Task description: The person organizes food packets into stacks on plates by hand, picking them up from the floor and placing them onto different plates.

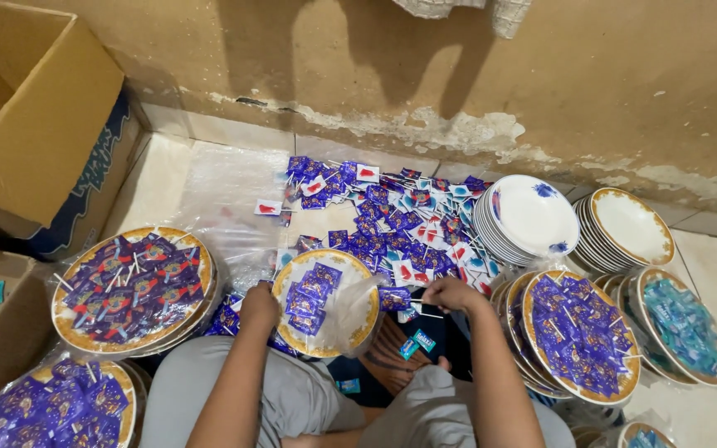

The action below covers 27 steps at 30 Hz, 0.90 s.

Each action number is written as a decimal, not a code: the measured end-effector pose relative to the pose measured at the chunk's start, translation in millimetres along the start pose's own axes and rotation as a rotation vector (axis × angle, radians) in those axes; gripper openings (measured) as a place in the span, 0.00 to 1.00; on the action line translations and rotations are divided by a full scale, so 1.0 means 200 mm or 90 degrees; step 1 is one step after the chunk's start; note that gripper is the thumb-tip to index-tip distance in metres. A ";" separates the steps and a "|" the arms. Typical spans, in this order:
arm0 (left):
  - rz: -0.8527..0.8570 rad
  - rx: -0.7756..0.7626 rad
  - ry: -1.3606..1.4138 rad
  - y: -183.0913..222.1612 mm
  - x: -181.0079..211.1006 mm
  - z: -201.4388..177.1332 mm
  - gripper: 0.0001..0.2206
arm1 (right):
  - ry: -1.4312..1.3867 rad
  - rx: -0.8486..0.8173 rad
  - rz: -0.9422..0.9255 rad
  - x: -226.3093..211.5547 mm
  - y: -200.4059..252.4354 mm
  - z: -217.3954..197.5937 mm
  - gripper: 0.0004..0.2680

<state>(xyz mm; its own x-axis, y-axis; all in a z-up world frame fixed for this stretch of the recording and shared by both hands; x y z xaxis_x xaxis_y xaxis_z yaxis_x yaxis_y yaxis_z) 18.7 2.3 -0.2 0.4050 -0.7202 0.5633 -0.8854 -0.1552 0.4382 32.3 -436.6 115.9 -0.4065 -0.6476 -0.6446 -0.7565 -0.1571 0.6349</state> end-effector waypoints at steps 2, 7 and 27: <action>-0.002 -0.001 -0.001 0.01 0.01 0.00 0.17 | 0.021 -0.023 -0.004 0.04 -0.14 0.10 0.07; -0.002 -0.001 0.003 0.07 0.05 -0.04 0.16 | 0.043 -0.083 -0.047 0.00 -0.31 0.36 0.07; 0.012 0.006 0.019 0.12 0.08 -0.07 0.15 | 0.121 -0.010 -0.172 0.09 -0.63 0.83 0.07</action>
<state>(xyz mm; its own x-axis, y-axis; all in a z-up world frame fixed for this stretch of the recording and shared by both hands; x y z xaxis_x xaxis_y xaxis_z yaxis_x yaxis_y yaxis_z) 7.5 -4.0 30.0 0.3952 -0.7027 0.5916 -0.8948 -0.1491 0.4207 35.8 -304.5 -46.5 -0.0889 -0.7084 -0.7002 -0.8156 -0.3518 0.4594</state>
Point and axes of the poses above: each hand's wrist, its own y-axis away from the middle knuckle, its own z-axis out of the palm, x = y × z, the point moved 2 cm from there along -y, towards the middle knuckle, and after that the axes turned 7 degrees about -x, right-handed, at the moved point
